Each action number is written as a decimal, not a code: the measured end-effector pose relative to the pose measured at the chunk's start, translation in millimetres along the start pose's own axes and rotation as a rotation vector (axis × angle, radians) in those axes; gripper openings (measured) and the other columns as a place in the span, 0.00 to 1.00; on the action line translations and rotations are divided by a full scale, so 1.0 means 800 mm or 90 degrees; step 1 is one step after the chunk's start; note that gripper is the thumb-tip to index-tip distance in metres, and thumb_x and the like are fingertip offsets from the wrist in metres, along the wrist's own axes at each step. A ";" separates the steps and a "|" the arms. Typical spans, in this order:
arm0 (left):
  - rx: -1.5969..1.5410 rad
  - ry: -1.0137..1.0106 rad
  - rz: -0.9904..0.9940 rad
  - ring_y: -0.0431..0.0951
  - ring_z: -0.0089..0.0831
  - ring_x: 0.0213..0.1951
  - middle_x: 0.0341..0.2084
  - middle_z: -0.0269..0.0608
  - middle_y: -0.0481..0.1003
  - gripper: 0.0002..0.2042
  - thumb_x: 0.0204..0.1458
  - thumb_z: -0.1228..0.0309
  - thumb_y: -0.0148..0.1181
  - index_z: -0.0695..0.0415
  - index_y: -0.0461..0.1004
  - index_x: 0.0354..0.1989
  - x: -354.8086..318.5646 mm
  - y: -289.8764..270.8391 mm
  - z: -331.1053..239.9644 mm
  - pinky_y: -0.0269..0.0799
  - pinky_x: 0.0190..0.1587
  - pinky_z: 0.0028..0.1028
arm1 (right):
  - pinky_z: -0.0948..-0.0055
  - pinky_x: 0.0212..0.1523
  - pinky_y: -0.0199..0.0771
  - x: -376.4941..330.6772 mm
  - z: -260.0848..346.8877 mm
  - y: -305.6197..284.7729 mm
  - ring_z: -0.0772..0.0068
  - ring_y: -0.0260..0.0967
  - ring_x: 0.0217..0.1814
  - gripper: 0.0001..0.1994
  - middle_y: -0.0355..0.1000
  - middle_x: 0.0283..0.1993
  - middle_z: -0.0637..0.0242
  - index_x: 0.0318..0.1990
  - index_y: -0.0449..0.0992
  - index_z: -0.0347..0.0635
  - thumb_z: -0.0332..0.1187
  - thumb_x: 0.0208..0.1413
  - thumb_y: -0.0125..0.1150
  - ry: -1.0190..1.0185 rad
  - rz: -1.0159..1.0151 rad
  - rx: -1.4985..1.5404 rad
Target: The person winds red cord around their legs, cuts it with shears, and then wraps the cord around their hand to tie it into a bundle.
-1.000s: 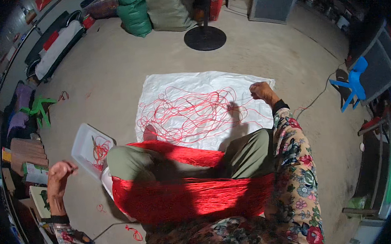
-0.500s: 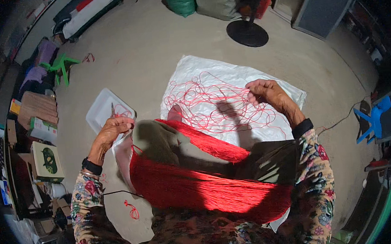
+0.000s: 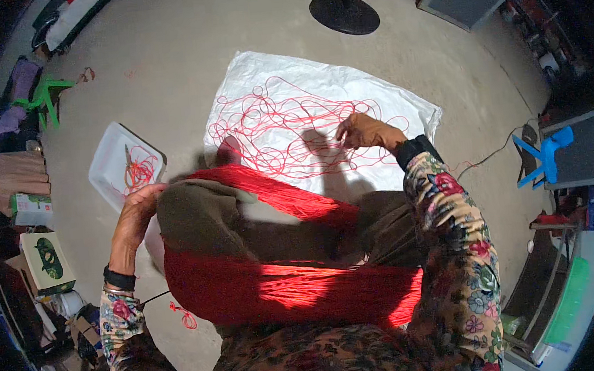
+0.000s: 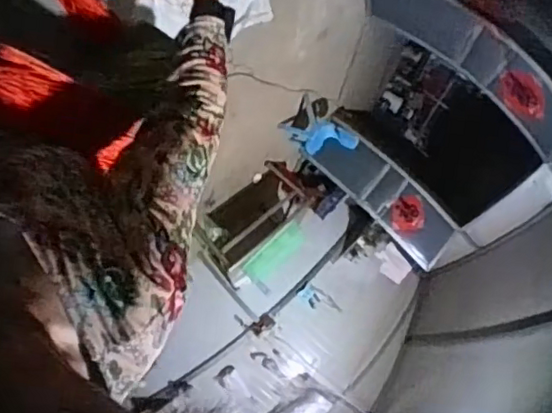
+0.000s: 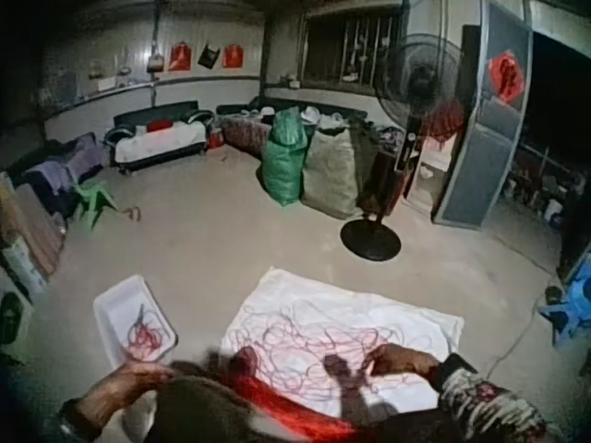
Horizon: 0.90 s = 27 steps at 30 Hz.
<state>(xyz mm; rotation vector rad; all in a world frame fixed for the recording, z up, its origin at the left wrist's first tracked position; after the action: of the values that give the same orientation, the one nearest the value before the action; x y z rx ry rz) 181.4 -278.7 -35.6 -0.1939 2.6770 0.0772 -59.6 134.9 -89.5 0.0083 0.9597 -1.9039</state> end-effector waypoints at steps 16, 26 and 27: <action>-0.383 -0.092 -0.044 0.71 0.32 0.56 0.56 0.44 0.71 0.20 0.65 0.67 0.38 0.65 0.70 0.57 0.019 0.028 0.065 0.65 0.61 0.31 | 0.67 0.46 0.73 0.111 -0.123 0.188 0.67 0.71 0.51 0.11 0.75 0.50 0.61 0.41 0.78 0.39 0.27 0.48 0.64 0.028 -0.039 0.680; -0.138 -0.064 -0.109 0.72 0.31 0.55 0.54 0.42 0.73 0.15 0.55 0.79 0.57 0.61 0.75 0.52 0.016 0.009 0.063 0.66 0.61 0.33 | 0.77 0.39 0.65 0.148 -0.068 0.284 0.76 0.65 0.40 0.13 0.69 0.38 0.68 0.42 0.75 0.40 0.26 0.47 0.62 -0.017 -0.066 0.933; -0.096 -0.041 -0.108 0.72 0.31 0.55 0.54 0.42 0.73 0.15 0.55 0.79 0.56 0.61 0.75 0.52 0.017 0.009 0.059 0.65 0.61 0.33 | 0.77 0.39 0.66 0.147 -0.069 0.286 0.76 0.65 0.40 0.13 0.70 0.38 0.68 0.43 0.75 0.40 0.26 0.47 0.62 -0.035 -0.071 0.913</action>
<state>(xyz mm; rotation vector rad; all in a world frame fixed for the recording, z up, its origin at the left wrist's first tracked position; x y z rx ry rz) 188.9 -269.2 -83.7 -0.4561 2.5808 0.2275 30.6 30.0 -313.3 0.7326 -0.5991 -2.2774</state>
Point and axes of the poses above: each hand's wrist, its own x-axis towards the middle knuckle, its own y-axis out of the palm, z = x × y, the point moved 9 cm from there along x, towards the middle knuckle
